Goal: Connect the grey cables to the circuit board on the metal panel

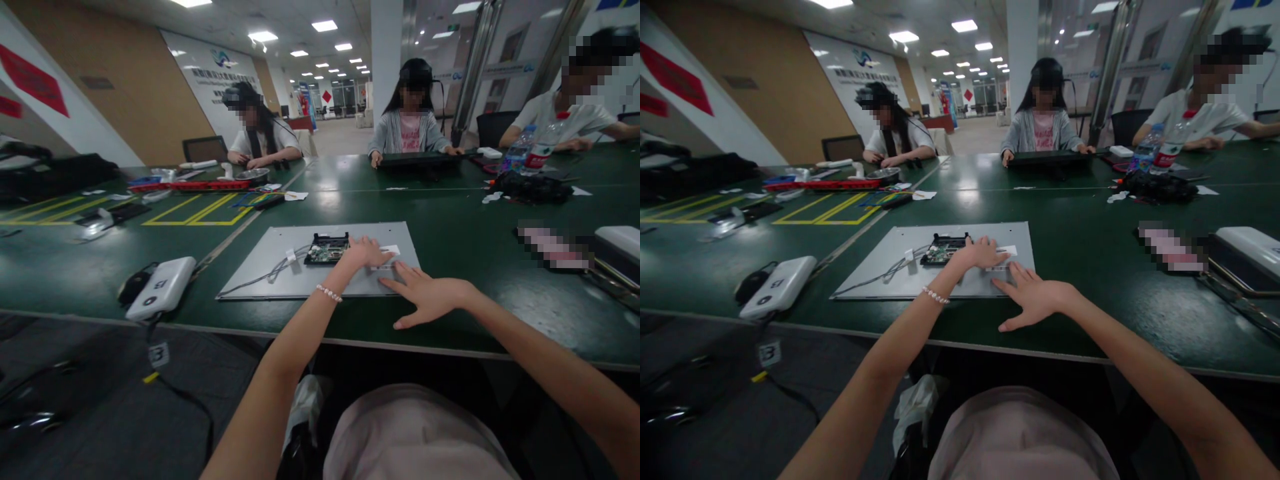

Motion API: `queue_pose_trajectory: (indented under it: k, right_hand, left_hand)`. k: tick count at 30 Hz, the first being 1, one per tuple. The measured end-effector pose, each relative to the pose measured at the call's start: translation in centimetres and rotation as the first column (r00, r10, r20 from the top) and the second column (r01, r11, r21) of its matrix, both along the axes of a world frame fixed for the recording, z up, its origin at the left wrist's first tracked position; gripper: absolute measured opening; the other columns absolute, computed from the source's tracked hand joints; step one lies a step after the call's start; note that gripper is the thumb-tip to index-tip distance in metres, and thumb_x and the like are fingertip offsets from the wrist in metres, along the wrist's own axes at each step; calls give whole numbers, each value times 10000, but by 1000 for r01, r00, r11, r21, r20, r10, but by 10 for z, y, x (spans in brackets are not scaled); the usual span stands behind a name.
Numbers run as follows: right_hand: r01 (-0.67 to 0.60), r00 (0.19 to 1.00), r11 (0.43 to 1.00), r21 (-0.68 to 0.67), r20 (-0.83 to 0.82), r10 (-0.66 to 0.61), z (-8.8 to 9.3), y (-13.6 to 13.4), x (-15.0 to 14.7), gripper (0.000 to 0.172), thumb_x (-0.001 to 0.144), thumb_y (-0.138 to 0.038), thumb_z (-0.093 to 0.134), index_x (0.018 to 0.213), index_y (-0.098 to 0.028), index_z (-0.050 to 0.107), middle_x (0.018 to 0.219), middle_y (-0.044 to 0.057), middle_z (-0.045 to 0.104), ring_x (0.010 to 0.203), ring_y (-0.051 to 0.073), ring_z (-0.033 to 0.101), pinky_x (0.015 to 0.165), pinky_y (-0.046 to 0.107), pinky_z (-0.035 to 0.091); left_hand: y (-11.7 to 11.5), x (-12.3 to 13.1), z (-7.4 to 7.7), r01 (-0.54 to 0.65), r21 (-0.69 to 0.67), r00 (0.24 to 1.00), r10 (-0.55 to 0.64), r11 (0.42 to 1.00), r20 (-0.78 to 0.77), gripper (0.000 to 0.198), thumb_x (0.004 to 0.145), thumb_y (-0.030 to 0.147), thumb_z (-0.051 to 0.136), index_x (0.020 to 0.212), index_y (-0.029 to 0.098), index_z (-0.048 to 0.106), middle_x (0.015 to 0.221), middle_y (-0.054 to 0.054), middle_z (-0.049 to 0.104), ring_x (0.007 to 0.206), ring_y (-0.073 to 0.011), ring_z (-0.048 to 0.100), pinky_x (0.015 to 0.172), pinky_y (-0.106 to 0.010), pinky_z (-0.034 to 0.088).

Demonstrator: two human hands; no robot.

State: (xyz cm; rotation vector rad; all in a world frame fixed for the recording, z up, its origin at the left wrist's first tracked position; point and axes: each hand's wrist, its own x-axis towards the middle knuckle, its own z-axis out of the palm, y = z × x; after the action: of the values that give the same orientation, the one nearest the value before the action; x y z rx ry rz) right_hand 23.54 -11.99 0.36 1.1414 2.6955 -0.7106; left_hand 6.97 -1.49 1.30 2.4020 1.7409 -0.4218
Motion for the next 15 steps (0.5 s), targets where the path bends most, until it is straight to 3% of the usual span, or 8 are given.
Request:
queue_pose_trajectory:
  k: [4,6,11,13,15]
  right_hand:
    - [-24,991,997,70,-130,33,-8,3,-16,1094,777,-825,473,1570,-163,113,1621,180,-112,1451,424,-124,1175,557,86]
    - [-31,981,992,125,-188,55,-6,5,-20,997,836,-768,455,1565,-161,148,1630,171,-69,1469,397,-87,1179,533,112]
    - [-38,981,956,292,-171,91,4,5,-14,571,938,-492,481,1424,-194,465,1473,161,450,1387,342,358,1163,576,129]
    - [-30,985,943,332,-151,85,7,1,-13,510,947,-444,471,1403,-216,489,1400,146,531,1331,337,435,1147,629,92]
    - [-37,987,934,354,-131,89,7,-3,-13,526,961,-456,439,1430,-219,463,1419,160,509,1354,347,406,1134,656,69]
  left_hand:
    - [0,4,-9,-173,130,985,175,976,-7,825,902,655,308,1477,66,352,1489,-277,376,1419,-419,264,1120,-637,67]
    - [1,5,-12,-237,149,971,238,960,12,865,876,686,337,1470,57,356,1495,-294,354,1415,-446,254,1105,-657,87]
    - [4,4,-14,-262,109,965,262,959,16,1101,767,829,345,1500,11,264,1534,-342,208,1426,-479,192,1087,-685,120]
    - [5,5,-13,-261,77,965,262,962,8,1154,741,852,351,1516,10,213,1548,-343,152,1439,-476,146,1093,-679,120]
    - [5,6,-13,-263,40,965,264,964,0,1191,718,867,366,1528,16,172,1556,-342,110,1449,-471,107,1098,-673,122]
